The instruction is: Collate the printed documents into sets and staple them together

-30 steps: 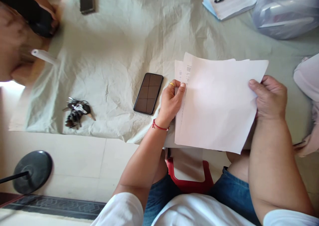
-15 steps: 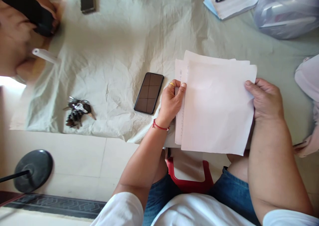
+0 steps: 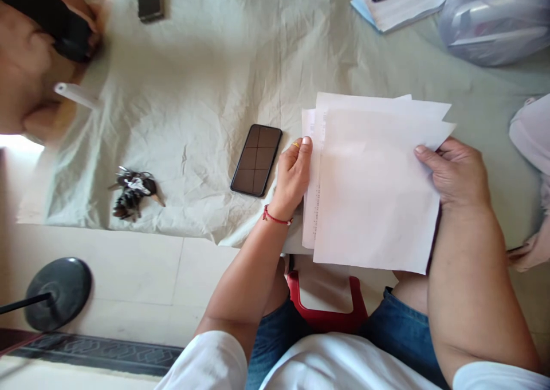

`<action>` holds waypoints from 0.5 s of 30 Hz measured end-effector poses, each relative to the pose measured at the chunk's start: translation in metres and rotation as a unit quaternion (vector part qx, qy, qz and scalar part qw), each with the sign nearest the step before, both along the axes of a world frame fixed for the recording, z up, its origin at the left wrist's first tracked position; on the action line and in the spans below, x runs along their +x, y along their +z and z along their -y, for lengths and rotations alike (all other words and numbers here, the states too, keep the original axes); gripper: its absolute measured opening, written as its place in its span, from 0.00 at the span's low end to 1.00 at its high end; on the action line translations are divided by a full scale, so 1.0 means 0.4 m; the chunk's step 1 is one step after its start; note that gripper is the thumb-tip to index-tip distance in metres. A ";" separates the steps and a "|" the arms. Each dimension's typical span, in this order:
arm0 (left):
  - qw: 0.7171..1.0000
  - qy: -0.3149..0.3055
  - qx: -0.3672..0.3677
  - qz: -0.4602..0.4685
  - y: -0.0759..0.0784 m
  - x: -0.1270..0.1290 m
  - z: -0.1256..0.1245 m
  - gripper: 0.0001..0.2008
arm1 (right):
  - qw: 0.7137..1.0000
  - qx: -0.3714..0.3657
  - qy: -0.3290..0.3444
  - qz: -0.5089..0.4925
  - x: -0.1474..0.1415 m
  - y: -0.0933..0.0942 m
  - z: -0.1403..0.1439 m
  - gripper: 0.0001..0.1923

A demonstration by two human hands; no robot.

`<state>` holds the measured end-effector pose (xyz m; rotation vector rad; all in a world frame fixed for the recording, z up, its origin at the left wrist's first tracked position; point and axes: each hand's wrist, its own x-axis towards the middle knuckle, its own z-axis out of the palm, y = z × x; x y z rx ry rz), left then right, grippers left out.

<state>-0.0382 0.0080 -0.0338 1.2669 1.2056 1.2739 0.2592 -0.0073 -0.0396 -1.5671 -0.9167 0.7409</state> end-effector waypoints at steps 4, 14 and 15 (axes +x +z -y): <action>1.000 -0.004 0.012 -0.003 -0.007 0.001 -0.008 0.30 | 1.000 -0.014 -0.020 0.015 0.008 0.008 0.000 0.24; 0.999 -0.038 -0.034 0.014 -0.020 -0.017 -0.007 0.12 | 0.992 0.008 -0.031 -0.123 0.093 0.026 0.007 0.26; 0.999 -0.035 -0.021 0.021 -0.027 -0.019 -0.009 0.13 | 0.992 0.023 -0.025 -0.119 0.106 0.026 0.006 0.24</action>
